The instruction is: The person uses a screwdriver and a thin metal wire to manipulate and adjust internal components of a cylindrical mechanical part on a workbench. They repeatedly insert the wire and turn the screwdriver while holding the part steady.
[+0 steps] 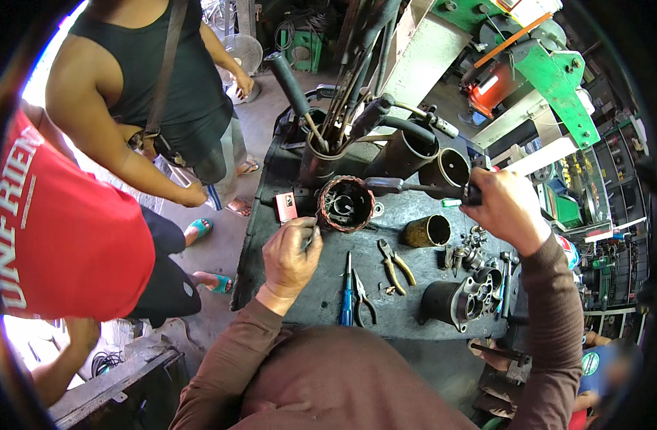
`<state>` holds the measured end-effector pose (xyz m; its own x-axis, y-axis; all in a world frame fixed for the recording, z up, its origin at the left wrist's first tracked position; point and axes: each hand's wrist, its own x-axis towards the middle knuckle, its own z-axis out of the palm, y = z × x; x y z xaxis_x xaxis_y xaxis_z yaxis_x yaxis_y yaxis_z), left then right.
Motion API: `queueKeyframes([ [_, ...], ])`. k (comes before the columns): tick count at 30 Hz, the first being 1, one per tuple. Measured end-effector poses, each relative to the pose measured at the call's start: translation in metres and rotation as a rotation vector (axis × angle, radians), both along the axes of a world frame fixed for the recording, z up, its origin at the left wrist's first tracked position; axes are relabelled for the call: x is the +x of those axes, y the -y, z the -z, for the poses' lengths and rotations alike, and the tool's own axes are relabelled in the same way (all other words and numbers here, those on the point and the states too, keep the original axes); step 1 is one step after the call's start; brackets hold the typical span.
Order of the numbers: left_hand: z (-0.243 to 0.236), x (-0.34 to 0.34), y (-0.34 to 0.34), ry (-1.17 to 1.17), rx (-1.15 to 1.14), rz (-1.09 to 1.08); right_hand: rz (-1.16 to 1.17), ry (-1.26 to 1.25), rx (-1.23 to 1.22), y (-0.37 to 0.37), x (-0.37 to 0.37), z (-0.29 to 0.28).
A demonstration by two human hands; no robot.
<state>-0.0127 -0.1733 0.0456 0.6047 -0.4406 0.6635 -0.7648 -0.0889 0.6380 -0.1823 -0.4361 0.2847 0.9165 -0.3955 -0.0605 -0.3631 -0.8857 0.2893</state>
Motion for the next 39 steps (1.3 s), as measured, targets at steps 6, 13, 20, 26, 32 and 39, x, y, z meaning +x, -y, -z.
queueKeyframes([
  [6,-0.003,-0.005,0.016,0.232,0.116,-0.048,-0.102,-0.138,-0.073,-0.009,0.051,0.013],
  [13,0.000,-0.012,0.029,0.255,0.204,-0.113,-0.226,-0.125,-0.129,-0.008,0.069,0.029],
  [20,-0.011,-0.014,0.034,0.231,0.208,-0.184,-0.282,-0.042,-0.112,-0.009,0.064,0.038],
  [26,-0.013,-0.030,0.011,0.024,0.162,-0.139,-0.156,-0.074,-0.054,0.000,0.034,0.024],
  [32,-0.014,-0.040,0.009,-0.105,0.152,-0.090,-0.066,-0.009,0.025,0.013,0.000,0.019],
  [39,-0.014,-0.039,0.009,-0.564,0.123,-0.161,0.009,0.018,0.077,0.018,-0.013,0.018],
])
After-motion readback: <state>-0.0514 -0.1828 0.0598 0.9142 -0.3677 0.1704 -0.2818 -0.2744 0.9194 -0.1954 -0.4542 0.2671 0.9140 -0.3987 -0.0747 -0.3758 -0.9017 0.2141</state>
